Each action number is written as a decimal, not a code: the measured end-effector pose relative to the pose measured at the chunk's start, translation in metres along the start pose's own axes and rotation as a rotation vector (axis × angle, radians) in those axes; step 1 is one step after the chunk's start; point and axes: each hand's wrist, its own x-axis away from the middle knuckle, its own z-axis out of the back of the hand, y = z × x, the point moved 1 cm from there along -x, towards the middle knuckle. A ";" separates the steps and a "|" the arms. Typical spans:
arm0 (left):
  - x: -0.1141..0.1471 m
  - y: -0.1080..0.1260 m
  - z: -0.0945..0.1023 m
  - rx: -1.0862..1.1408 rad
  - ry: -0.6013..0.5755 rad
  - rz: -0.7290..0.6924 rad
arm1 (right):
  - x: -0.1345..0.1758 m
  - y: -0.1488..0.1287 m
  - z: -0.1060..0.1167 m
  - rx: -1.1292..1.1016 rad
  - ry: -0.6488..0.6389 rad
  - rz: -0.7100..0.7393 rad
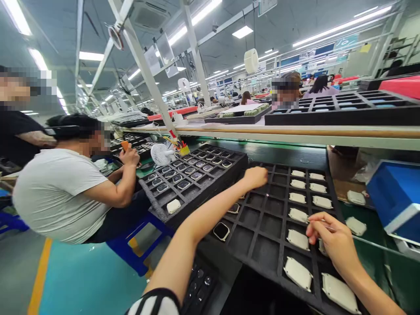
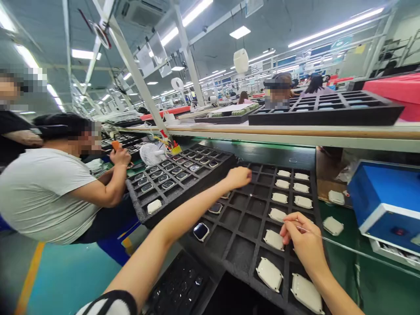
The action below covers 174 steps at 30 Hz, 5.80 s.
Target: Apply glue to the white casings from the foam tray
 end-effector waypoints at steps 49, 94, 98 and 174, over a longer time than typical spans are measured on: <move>0.076 0.044 -0.050 1.683 -0.525 0.143 | 0.002 -0.014 -0.010 -0.078 -0.019 -0.012; 0.086 0.053 -0.061 1.397 -0.673 -0.077 | 0.004 -0.018 -0.007 -0.116 -0.044 -0.009; 0.086 0.054 -0.060 1.390 -0.677 -0.066 | 0.003 -0.019 -0.007 -0.113 -0.050 -0.013; 0.083 0.052 -0.053 1.466 -0.823 -0.145 | -0.001 -0.014 -0.013 -0.147 -0.038 -0.034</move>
